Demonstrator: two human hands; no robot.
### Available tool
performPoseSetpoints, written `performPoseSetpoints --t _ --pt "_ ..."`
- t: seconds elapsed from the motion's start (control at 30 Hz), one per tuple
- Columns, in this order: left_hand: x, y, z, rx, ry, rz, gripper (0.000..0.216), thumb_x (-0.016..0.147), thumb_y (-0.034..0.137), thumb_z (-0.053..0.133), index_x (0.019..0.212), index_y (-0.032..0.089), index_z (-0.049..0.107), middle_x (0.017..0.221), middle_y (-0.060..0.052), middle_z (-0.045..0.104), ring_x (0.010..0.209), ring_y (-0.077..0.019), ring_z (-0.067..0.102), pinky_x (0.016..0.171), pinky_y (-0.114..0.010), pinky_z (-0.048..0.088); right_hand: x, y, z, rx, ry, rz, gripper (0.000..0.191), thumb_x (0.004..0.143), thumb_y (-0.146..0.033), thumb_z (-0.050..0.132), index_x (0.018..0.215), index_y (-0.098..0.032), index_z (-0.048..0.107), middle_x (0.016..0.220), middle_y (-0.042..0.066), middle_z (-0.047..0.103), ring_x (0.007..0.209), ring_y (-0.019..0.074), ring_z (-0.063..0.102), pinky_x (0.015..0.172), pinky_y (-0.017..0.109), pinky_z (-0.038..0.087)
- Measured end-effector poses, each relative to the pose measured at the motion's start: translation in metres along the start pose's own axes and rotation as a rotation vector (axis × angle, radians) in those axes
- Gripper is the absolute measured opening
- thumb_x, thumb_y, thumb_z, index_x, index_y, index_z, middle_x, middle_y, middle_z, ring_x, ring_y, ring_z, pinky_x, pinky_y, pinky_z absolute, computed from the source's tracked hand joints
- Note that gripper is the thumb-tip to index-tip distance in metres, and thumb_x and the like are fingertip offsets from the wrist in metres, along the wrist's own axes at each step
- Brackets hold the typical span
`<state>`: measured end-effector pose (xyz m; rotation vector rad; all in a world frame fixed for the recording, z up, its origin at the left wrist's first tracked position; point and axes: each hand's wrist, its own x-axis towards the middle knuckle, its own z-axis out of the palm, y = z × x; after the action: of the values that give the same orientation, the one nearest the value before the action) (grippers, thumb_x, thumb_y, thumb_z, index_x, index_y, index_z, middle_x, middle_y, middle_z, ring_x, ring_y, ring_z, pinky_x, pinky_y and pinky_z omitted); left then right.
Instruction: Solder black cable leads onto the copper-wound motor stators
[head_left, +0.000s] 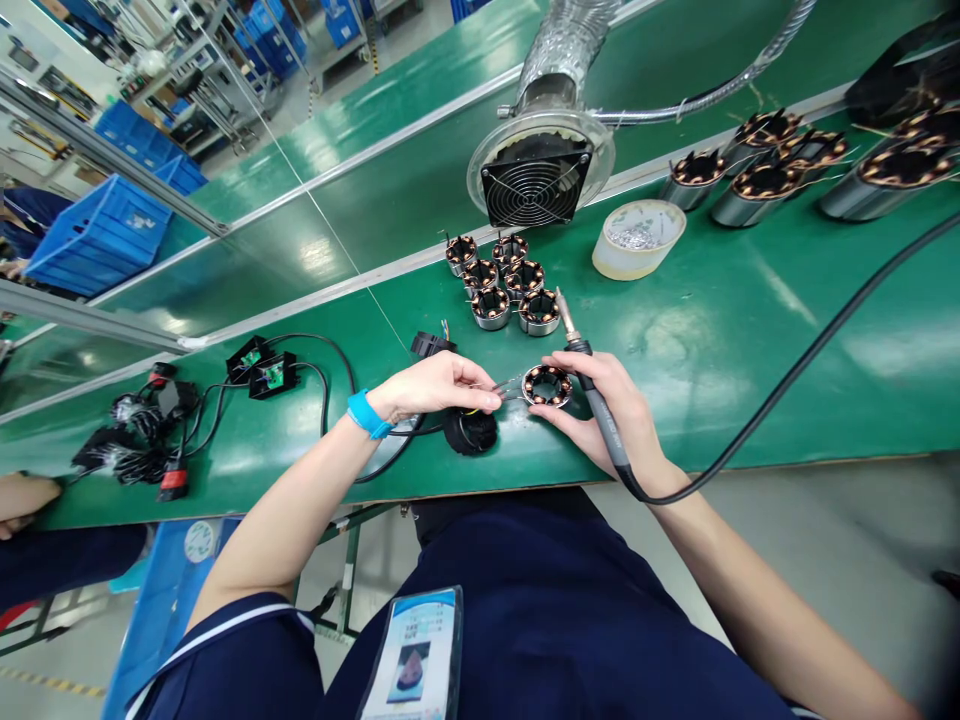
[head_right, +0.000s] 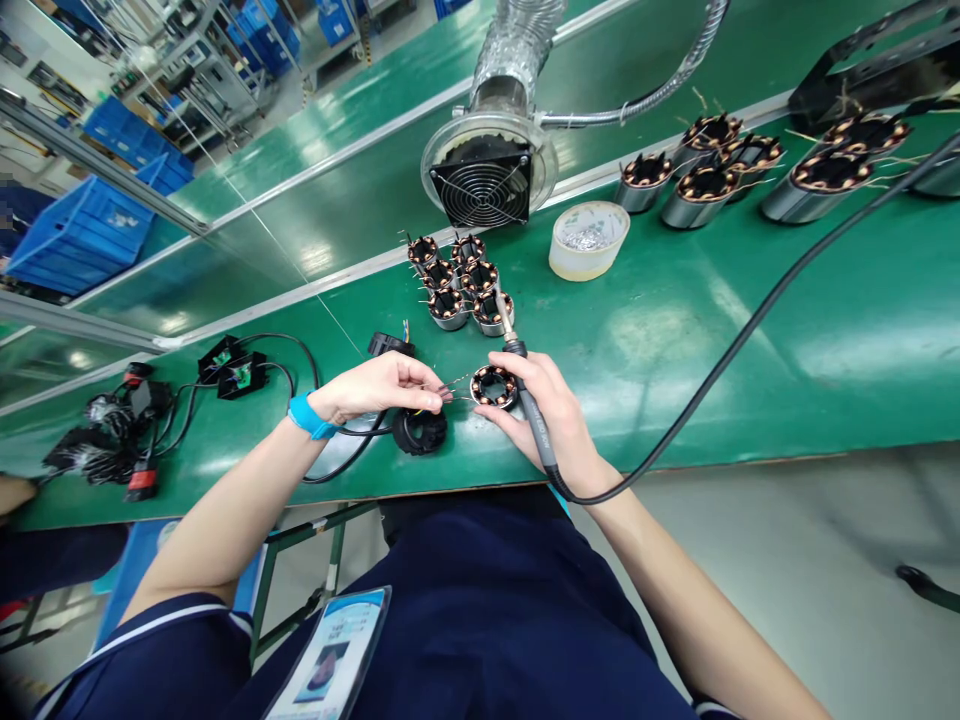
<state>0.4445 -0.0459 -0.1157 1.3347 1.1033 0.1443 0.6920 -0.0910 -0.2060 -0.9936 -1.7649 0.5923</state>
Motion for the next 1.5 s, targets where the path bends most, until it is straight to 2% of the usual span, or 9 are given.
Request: performPoseSetpoints --t 0.33,0.57,0.73,0.87,0.97,1.17,1.27,1.37,1.5 --pt "0.005 -0.004 0.004 0.044 0.093 -0.022 0.041 0.072 0.054 0.083 0.076 0.013 0.079 0.07 -0.004 0.07 0.063 -0.0102 0.05 0.061 -0.025 0.035 0.0 0.001 0.001 0.007 0.007 -0.008 0.062 0.085 -0.033 0.083 0.139 -0.031 0.053 0.123 0.007 0.066 0.11 0.0265 0.065 0.097 0.046 0.058" --pt "0.001 -0.004 0.004 0.032 0.055 0.01 0.041 0.078 0.052 0.079 0.087 0.013 0.081 0.073 -0.004 0.07 0.068 -0.0117 0.055 0.066 -0.024 0.039 -0.001 0.001 0.001 -0.006 0.017 -0.018 0.062 0.085 -0.034 0.083 0.14 -0.032 0.053 0.122 0.007 0.066 0.11 0.0273 0.065 0.097 0.047 0.058" --pt "-0.014 0.001 0.006 -0.005 -0.014 0.029 0.036 0.081 0.047 0.079 0.089 0.012 0.081 0.074 -0.005 0.071 0.068 -0.0117 0.055 0.068 -0.024 0.043 -0.003 -0.003 0.003 -0.029 -0.042 -0.065 0.064 0.085 -0.039 0.083 0.141 -0.031 0.052 0.121 0.008 0.066 0.112 0.0283 0.066 0.097 0.046 0.059" --pt "-0.041 0.009 -0.001 -0.079 0.075 0.007 0.029 0.079 0.042 0.081 0.083 0.013 0.082 0.08 -0.007 0.075 0.066 -0.0104 0.054 0.065 -0.023 0.043 -0.002 -0.006 0.001 -0.063 -0.056 -0.11 0.067 0.083 -0.042 0.084 0.142 -0.03 0.053 0.124 0.01 0.065 0.113 0.0297 0.065 0.095 0.044 0.059" --pt "-0.069 0.013 -0.018 -0.118 0.218 0.009 0.024 0.077 0.038 0.082 0.078 0.014 0.081 0.078 -0.008 0.075 0.063 -0.0104 0.055 0.063 -0.023 0.044 0.004 -0.005 -0.004 -0.084 -0.03 -0.132 0.065 0.086 -0.038 0.082 0.143 -0.03 0.052 0.118 0.01 0.067 0.109 0.0297 0.065 0.092 0.044 0.06" --pt "-0.108 0.012 -0.081 -0.196 0.685 0.09 0.019 0.067 0.034 0.085 0.07 0.016 0.079 0.065 -0.006 0.07 0.055 -0.0114 0.055 0.056 -0.024 0.044 0.035 -0.004 -0.006 -0.184 0.041 -0.122 0.055 0.093 -0.03 0.073 0.144 -0.033 0.051 0.12 0.009 0.065 0.108 0.0297 0.065 0.096 0.047 0.057" --pt "-0.095 0.012 -0.113 -0.21 0.79 0.145 0.021 0.064 0.033 0.086 0.072 0.015 0.079 0.073 -0.007 0.074 0.059 -0.0107 0.058 0.058 -0.024 0.045 0.052 -0.002 0.0 -0.209 0.042 -0.104 0.052 0.095 -0.028 0.068 0.144 -0.031 0.051 0.122 0.011 0.063 0.107 0.0301 0.066 0.097 0.049 0.056" --pt "-0.062 0.01 -0.141 -0.22 0.733 0.169 0.029 0.062 0.033 0.089 0.079 0.011 0.08 0.079 -0.01 0.075 0.061 -0.0099 0.058 0.058 -0.022 0.043 0.063 0.003 0.007 -0.235 0.022 -0.108 0.05 0.097 -0.026 0.064 0.145 -0.03 0.051 0.119 0.011 0.062 0.104 0.0304 0.066 0.094 0.049 0.057" --pt "-0.014 -0.004 -0.167 -0.222 0.669 0.138 0.031 0.064 0.034 0.089 0.079 0.009 0.079 0.065 -0.006 0.067 0.051 -0.0056 0.046 0.045 -0.021 0.023 0.067 0.014 0.015 -0.262 -0.007 -0.116 0.047 0.099 -0.025 0.06 0.145 -0.029 0.052 0.12 0.012 0.062 0.105 0.0308 0.065 0.089 0.048 0.058"
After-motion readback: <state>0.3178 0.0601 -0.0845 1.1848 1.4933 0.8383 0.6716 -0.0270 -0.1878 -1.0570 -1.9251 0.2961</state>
